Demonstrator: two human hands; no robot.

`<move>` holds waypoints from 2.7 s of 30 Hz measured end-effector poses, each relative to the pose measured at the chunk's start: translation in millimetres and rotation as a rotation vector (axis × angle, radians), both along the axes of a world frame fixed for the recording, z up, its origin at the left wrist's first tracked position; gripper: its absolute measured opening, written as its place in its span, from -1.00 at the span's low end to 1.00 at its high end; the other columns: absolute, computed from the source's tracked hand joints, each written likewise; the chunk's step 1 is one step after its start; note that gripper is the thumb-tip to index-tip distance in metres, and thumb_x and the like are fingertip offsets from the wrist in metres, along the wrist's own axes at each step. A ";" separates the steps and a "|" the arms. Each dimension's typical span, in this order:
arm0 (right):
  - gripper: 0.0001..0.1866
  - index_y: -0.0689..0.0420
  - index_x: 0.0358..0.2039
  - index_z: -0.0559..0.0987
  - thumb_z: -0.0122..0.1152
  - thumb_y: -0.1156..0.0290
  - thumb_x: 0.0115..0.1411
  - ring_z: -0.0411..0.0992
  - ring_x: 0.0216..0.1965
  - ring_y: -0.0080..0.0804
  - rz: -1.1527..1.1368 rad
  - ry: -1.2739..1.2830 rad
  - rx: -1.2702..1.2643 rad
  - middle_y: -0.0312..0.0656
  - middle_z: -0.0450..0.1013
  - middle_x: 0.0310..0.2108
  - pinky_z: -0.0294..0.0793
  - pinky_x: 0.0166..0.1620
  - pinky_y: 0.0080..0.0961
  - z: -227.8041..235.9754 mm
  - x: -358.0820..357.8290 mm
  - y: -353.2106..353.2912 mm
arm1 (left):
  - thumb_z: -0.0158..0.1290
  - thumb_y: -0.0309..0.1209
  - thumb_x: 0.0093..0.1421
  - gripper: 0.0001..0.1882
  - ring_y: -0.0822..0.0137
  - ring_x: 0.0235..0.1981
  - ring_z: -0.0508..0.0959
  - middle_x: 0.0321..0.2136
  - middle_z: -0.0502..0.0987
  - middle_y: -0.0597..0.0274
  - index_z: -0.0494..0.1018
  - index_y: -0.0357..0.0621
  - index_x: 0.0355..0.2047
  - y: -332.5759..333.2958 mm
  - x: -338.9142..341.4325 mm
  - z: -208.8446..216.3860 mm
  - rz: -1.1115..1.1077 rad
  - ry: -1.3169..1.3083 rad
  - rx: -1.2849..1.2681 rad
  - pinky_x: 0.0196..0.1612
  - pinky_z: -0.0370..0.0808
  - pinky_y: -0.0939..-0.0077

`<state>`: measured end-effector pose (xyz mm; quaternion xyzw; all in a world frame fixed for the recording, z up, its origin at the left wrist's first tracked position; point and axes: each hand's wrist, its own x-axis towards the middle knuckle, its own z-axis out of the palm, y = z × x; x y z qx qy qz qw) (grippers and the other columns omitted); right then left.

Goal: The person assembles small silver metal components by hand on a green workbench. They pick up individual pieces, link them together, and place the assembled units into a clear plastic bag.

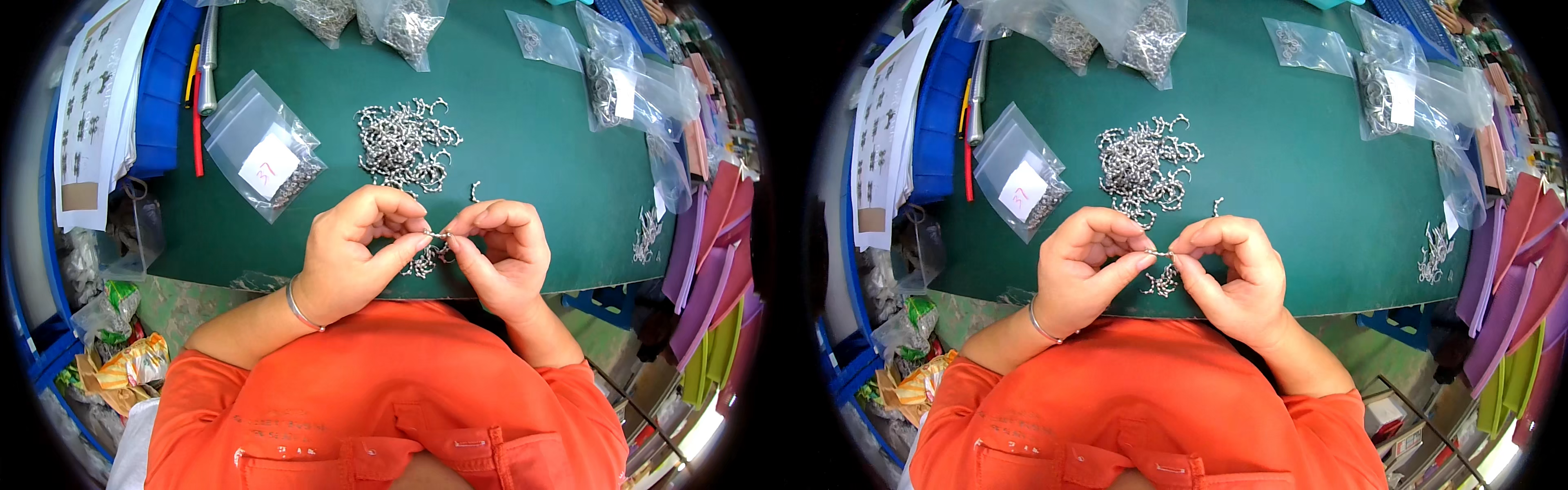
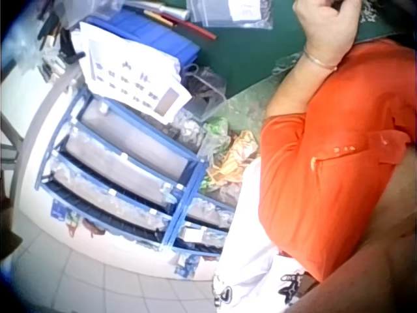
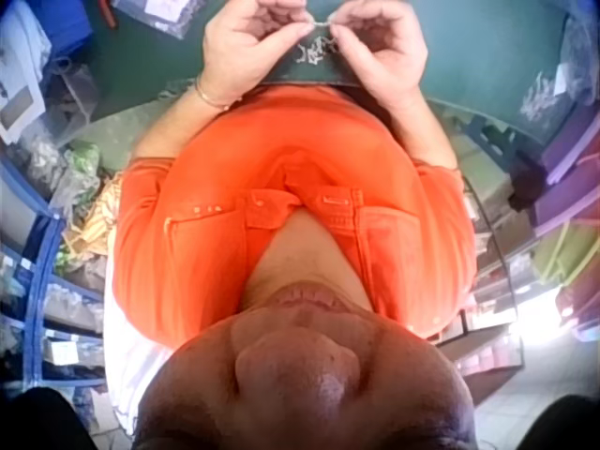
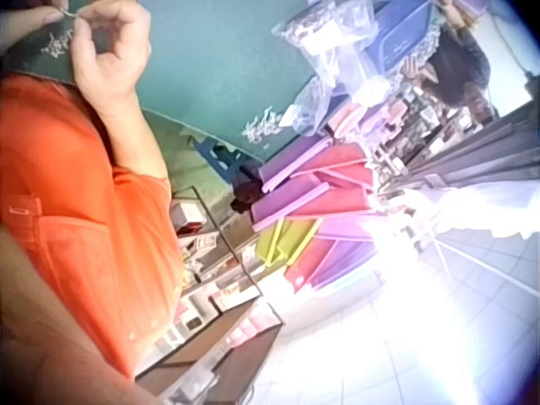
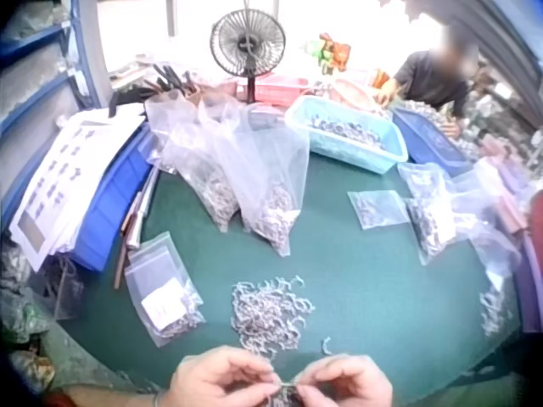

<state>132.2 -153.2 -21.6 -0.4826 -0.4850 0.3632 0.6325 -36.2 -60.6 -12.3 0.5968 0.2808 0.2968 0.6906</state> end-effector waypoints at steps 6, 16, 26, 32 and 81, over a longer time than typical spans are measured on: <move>-0.84 0.29 -0.31 0.49 0.18 0.74 0.08 0.48 -0.38 -0.48 -0.251 -0.577 -0.125 -0.14 0.51 -0.35 0.48 -0.34 -0.60 8.0 27.8 4.7 | 0.15 -0.74 0.08 -0.86 0.47 -0.31 0.57 -0.38 0.55 0.21 0.49 -0.29 -0.37 6.8 -9.4 7.5 -0.167 0.141 0.185 -0.26 0.56 0.62; -0.85 0.20 -0.39 0.54 0.32 0.58 -0.01 0.39 -0.31 -0.14 -0.223 -1.022 -0.208 -0.14 0.41 -0.37 0.41 -0.24 -0.30 3.7 31.5 13.6 | 0.17 -0.68 0.05 -0.87 0.42 -0.46 0.52 -0.42 0.51 0.21 0.52 -0.26 -0.38 7.8 -3.6 9.0 -0.198 0.261 0.385 -0.41 0.46 0.61; -0.94 0.24 -0.32 0.54 0.22 0.56 0.18 0.37 -0.39 -0.53 0.121 -0.140 -0.325 -0.21 0.43 -0.32 0.38 -0.35 -0.57 14.5 11.3 -0.6 | 0.11 -0.65 0.20 -0.81 0.47 -0.33 0.59 -0.33 0.55 0.19 0.47 -0.35 -0.16 6.2 4.7 8.1 -0.162 0.085 -0.318 -0.23 0.58 0.62; -0.94 0.28 -0.31 0.51 0.19 0.63 0.19 0.42 -0.30 -0.55 0.141 -0.055 -0.317 -0.17 0.42 -0.26 0.47 -0.28 -0.65 13.9 11.6 0.3 | 0.11 -0.66 0.20 -0.87 0.44 -0.31 0.60 -0.31 0.56 0.16 0.49 -0.37 -0.23 4.4 0.6 3.3 -0.173 0.045 -0.267 -0.21 0.59 0.58; -0.85 0.17 -0.41 0.52 0.31 0.58 -0.02 0.43 -0.33 -0.13 -0.250 -0.850 -0.256 -0.15 0.42 -0.39 0.45 -0.27 -0.29 9.9 27.4 30.5 | 0.10 -0.65 0.12 -0.79 0.35 -0.40 0.60 -0.25 0.49 0.13 0.50 -0.33 -0.20 29.7 24.5 6.5 -0.127 0.343 0.605 -0.34 0.55 0.55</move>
